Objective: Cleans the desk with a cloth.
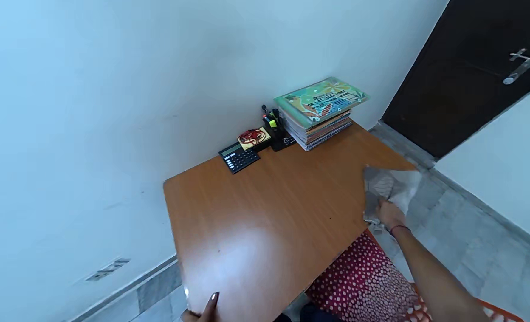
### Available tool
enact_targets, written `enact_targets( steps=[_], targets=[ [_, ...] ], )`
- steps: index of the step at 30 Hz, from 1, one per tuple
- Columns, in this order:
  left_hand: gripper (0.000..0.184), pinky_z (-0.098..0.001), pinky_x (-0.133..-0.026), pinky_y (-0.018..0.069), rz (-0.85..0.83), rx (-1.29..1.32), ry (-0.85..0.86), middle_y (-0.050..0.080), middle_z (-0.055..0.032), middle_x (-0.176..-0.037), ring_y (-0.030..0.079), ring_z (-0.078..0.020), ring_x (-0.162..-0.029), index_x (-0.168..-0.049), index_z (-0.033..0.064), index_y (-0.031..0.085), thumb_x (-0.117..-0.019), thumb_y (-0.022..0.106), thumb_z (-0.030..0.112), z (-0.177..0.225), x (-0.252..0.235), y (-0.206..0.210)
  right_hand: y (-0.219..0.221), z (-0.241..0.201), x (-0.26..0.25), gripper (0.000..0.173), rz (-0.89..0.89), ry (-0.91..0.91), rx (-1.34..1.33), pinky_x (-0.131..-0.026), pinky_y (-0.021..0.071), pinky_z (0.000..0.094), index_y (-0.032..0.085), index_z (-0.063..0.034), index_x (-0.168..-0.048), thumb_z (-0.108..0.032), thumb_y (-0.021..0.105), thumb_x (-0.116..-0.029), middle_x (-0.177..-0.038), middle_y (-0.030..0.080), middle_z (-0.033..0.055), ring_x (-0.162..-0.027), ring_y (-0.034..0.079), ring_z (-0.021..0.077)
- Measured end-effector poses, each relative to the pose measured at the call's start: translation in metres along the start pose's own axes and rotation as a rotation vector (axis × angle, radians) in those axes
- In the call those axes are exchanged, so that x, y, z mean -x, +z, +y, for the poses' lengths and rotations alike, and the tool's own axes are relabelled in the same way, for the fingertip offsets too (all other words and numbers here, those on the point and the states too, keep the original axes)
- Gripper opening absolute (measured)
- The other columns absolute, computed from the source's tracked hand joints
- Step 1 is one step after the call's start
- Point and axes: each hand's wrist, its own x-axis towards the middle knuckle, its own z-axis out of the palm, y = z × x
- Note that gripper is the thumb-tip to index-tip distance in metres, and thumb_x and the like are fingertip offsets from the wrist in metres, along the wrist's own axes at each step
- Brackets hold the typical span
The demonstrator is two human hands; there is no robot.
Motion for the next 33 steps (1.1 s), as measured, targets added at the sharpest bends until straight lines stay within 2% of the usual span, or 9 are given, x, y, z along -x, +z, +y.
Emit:
enact_targets(
  steps=[4,8,11,15,20,24,26,30,33],
  targets=[
    [0.093,-0.0518,-0.112,0.0431,-0.005,0.006,0.018,0.049,-0.037,-0.144,0.054,-0.0421,-0.133,-0.155,-0.0116,0.019,-0.0949,0.075,0.034,-0.005,-0.004,-0.002,0.046,-0.042,0.075,0.051,0.007,-0.166,0.066,-0.099,0.0501,0.0568,0.044,-0.0044,-0.155,-0.018,0.048,-0.1051,-0.134,0.063,0.0268,-0.12,0.064,0.0428],
    [0.081,-0.0577,-0.109,0.0436,0.027,0.062,0.036,0.054,-0.0377,-0.138,0.056,-0.0462,-0.129,-0.153,-0.0102,0.027,-0.0996,0.069,0.034,-0.012,-0.004,0.001,0.142,-0.089,0.196,0.047,0.174,-0.612,0.01,-0.081,0.0589,0.0555,0.062,-0.0044,-0.142,-0.011,0.059,-0.0951,-0.107,0.073,0.0252,-0.097,0.073,0.0429],
    [0.064,-0.0591,-0.108,0.0436,0.075,0.105,0.038,0.056,-0.0366,-0.135,0.058,-0.0463,-0.126,-0.151,-0.0084,0.035,-0.108,0.053,0.035,-0.009,0.0,0.004,0.189,-0.13,0.266,0.044,0.016,-0.947,0.004,-0.082,0.059,0.0529,0.065,-0.0041,-0.138,-0.012,0.059,-0.0954,-0.103,0.075,0.0211,-0.094,0.074,0.0386],
    [0.054,-0.0583,-0.112,0.0389,0.109,0.143,0.065,0.055,-0.0376,-0.137,0.054,-0.0471,-0.131,-0.149,-0.01,0.039,-0.1133,0.038,0.03,-0.003,0.009,0.007,0.195,-0.161,0.28,0.046,-0.341,-1.183,0.068,-0.097,0.0501,0.0567,0.058,-0.0092,-0.146,-0.011,0.055,-0.1005,-0.116,0.072,0.025,-0.11,0.068,0.0427],
    [0.056,-0.0598,-0.11,0.0409,0.067,0.159,0.051,0.056,-0.0368,-0.137,0.056,-0.0472,-0.13,-0.153,-0.0063,0.036,-0.1136,0.034,0.033,-0.004,0.012,0.005,0.151,-0.132,0.233,0.056,-0.321,-0.956,0.107,-0.107,0.0433,0.0588,0.054,-0.021,-0.152,-0.013,0.059,-0.0962,-0.122,0.073,0.02,-0.118,0.066,0.0422],
    [0.055,-0.0587,-0.11,0.0415,0.058,0.24,0.024,0.055,-0.0361,-0.138,0.056,-0.0463,-0.13,-0.153,-0.006,0.035,-0.1141,0.032,0.033,-0.001,0.011,0.007,0.106,-0.1,0.159,0.057,-0.196,-0.675,0.108,-0.101,0.0466,0.0631,0.056,-0.0226,-0.15,-0.017,0.063,-0.0938,-0.119,0.072,0.024,-0.114,0.067,0.0462],
    [0.056,-0.0581,-0.111,0.0404,0.06,0.271,0.026,0.054,-0.0351,-0.141,0.055,-0.0452,-0.132,-0.154,-0.0057,0.034,-0.1142,0.031,0.033,-0.002,0.01,0.007,0.088,-0.095,0.12,0.056,-0.131,-0.527,0.134,-0.102,0.0458,0.0631,0.053,-0.0233,-0.152,-0.02,0.062,-0.0967,-0.127,0.069,0.0254,-0.12,0.063,0.0473],
    [0.055,-0.0595,-0.115,0.0363,0.098,0.321,0.02,0.049,-0.0361,-0.146,0.049,-0.0471,-0.137,-0.152,-0.0079,0.036,-0.1144,0.03,0.032,0.001,0.002,0.008,0.064,-0.117,0.072,0.057,-0.037,-0.308,0.144,-0.106,0.0438,0.0604,0.046,-0.022,-0.157,-0.023,0.059,-0.1007,-0.141,0.059,0.0262,-0.132,0.054,0.0456],
    [0.055,-0.0594,-0.113,0.0385,0.149,0.327,-0.004,0.053,-0.0367,-0.141,0.052,-0.0478,-0.134,-0.151,-0.0085,0.038,-0.1142,0.032,0.032,0.013,-0.019,0.007,0.071,-0.163,0.091,0.063,-0.064,-0.34,0.138,-0.106,0.0459,0.0593,0.043,-0.0133,-0.157,-0.028,0.061,-0.099,-0.142,0.057,0.0291,-0.13,0.056,0.0465]
  ],
)
